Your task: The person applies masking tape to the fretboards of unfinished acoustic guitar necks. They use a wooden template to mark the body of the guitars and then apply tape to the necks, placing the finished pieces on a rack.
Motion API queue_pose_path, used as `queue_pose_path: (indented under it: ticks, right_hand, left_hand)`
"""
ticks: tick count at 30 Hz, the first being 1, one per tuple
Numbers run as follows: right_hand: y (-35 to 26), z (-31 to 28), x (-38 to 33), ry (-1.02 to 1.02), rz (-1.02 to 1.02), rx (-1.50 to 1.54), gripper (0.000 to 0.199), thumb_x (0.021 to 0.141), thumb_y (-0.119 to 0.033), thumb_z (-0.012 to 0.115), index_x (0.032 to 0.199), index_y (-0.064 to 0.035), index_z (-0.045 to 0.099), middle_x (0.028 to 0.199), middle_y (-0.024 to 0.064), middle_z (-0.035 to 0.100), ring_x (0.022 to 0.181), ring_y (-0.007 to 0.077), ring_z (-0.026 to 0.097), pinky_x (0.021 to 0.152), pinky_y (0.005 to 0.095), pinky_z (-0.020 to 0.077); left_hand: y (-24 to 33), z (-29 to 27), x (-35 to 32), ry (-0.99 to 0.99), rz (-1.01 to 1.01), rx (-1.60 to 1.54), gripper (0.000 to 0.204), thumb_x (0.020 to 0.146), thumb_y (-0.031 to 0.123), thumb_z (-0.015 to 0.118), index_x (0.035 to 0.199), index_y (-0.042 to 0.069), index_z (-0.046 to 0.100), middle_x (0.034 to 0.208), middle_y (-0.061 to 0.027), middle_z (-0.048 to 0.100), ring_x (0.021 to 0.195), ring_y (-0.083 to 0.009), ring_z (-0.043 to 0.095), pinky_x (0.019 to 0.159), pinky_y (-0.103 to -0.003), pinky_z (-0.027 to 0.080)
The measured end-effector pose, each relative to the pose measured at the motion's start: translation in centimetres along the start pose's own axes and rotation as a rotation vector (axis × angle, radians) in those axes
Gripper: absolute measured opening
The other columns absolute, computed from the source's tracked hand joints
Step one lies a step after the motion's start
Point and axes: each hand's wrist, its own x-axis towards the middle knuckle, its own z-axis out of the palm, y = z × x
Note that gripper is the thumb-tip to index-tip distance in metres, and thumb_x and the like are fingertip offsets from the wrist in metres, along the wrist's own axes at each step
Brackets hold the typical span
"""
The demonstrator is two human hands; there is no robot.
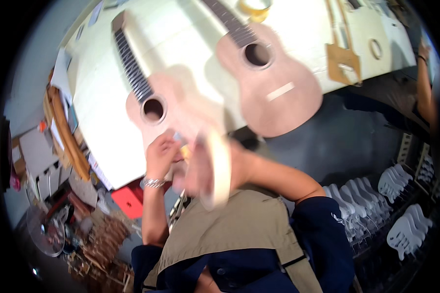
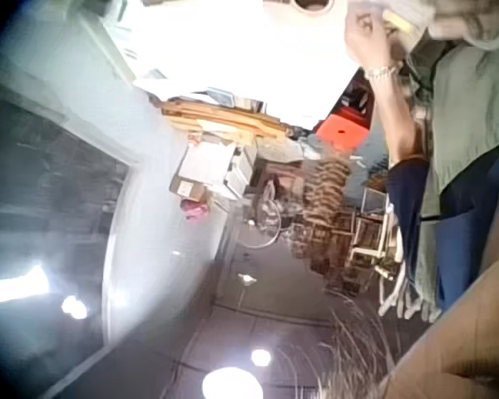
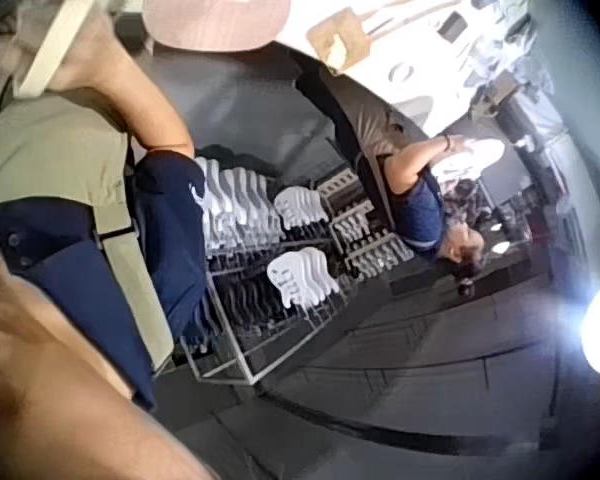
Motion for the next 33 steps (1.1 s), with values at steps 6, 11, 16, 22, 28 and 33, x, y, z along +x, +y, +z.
queue_pose_path:
  ticks: [6, 11, 16, 22, 28, 33]
  right_hand:
    - [20.2, -23.3, 0.2, 0.083, 0.642, -0.996, 0.029, 0.082, -0.008, 0.063, 0.108, 0.0007, 0.055, 0.099, 0.0166, 0.059, 0.090, 0.0354, 0.057, 0.077, 0.0381, 0.0451]
    - [26.0, -25.8, 2.0, -0.086, 0.654, -1.317, 0.041, 0.070, -0.015, 0.074, 0.108, -0.0091, 0.060, 0.100, 0.0092, 0.062, 0.093, 0.0277, 0.057, 0.080, 0.0389, 0.0467]
    - [25.9, -15.7, 10.6, -0.359, 0.082, -0.810, 0.052, 0.082, -0.003, 0.050, 0.129, -0.0266, 0.048, 0.127, 0.0095, 0.050, 0.118, 0.0251, 0.047, 0.100, 0.0386, 0.0382]
    - [28.6, -10.7, 17.9, -0.711, -0.503, -0.568, 0.021, 0.070, 0.001, 0.057, 0.089, -0.0095, 0.058, 0.109, 0.0045, 0.054, 0.120, 0.0222, 0.046, 0.112, 0.0398, 0.0282]
    - [21.4, -15.8, 21.4, -0.451, -0.239, -0.918, 0.023, 0.062, -0.008, 0.065, 0.084, -0.0092, 0.057, 0.081, 0.0037, 0.054, 0.086, 0.0223, 0.053, 0.076, 0.0326, 0.0406]
    - [18.0, -10.8, 15.0, -0.253, 0.091, -1.095, 0.019, 0.073, -0.012, 0.054, 0.092, -0.0096, 0.055, 0.084, 0.0035, 0.055, 0.085, 0.0211, 0.053, 0.069, 0.0348, 0.0400]
  left_hand:
    - [1.3, -14.7, 8.8, 0.592, 0.407, 0.086, 0.018, 0.089, 0.016, 0.057, 0.098, 0.000, 0.060, 0.077, -0.0011, 0.060, 0.066, -0.0070, 0.055, 0.055, -0.020, 0.043]
    - [3.2, -14.4, 13.1, 0.848, 0.297, 0.877, 0.050, 0.086, 0.036, 0.062, 0.125, 0.006, 0.053, 0.104, -0.0197, 0.057, 0.088, -0.0270, 0.058, 0.078, -0.037, 0.048]
    - [10.6, -3.8, 17.4, 0.727, 0.329, 0.927, 0.079, 0.079, 0.046, 0.065, 0.141, 0.010, 0.032, 0.117, -0.0194, 0.049, 0.099, -0.0324, 0.057, 0.085, -0.038, 0.047]
    - [13.1, -6.2, 12.1, 0.667, 0.512, 1.008, 0.073, 0.075, 0.018, 0.066, 0.141, 0.014, 0.035, 0.111, -0.0148, 0.052, 0.091, -0.0275, 0.059, 0.078, -0.035, 0.050]
    - [11.9, -12.1, -3.4, 0.569, 0.555, 0.422, 0.072, 0.069, -0.010, 0.060, 0.137, 0.005, 0.042, 0.108, -0.0098, 0.055, 0.099, -0.0221, 0.055, 0.086, -0.032, 0.045]
    - [7.9, -10.7, -6.0, 0.350, 0.764, 0.692, 0.054, 0.063, -0.012, 0.057, 0.115, 0.005, 0.062, 0.106, -0.0109, 0.059, 0.101, -0.0225, 0.056, 0.089, -0.029, 0.042]
